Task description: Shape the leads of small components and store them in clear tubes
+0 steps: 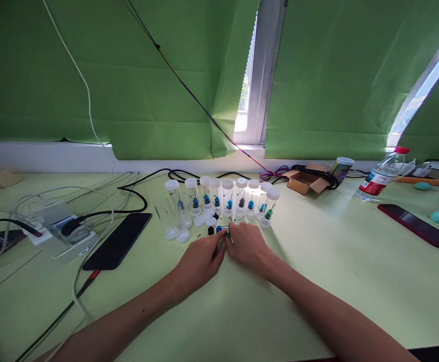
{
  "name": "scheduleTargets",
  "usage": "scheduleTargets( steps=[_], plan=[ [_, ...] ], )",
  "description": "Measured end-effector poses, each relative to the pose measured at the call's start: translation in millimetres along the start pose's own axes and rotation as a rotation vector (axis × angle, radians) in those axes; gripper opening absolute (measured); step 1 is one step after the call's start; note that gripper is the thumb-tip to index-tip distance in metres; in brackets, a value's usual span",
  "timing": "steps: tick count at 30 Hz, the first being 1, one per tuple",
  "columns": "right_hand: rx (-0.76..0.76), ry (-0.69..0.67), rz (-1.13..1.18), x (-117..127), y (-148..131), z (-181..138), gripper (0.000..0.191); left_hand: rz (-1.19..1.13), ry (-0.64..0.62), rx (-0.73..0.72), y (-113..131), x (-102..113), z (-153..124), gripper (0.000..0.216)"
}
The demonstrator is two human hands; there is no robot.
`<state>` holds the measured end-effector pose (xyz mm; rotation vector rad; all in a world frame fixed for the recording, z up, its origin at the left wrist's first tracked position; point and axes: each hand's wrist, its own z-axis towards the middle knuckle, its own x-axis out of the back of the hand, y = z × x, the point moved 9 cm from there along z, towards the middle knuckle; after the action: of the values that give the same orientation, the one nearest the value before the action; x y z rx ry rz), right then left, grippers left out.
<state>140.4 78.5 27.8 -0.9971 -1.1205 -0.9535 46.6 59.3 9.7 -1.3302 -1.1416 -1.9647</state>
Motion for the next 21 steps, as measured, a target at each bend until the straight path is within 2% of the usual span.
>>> scheduleTargets(
  steps=[13,21],
  plan=[
    [0.009,0.046,0.022,1,3,2,0.017,0.003,0.001,-0.007,2,2,0,0.035],
    [-0.023,0.045,-0.030,5,10,6,0.014,-0.018,0.023,0.117,-9,2,1,0.056]
  ],
)
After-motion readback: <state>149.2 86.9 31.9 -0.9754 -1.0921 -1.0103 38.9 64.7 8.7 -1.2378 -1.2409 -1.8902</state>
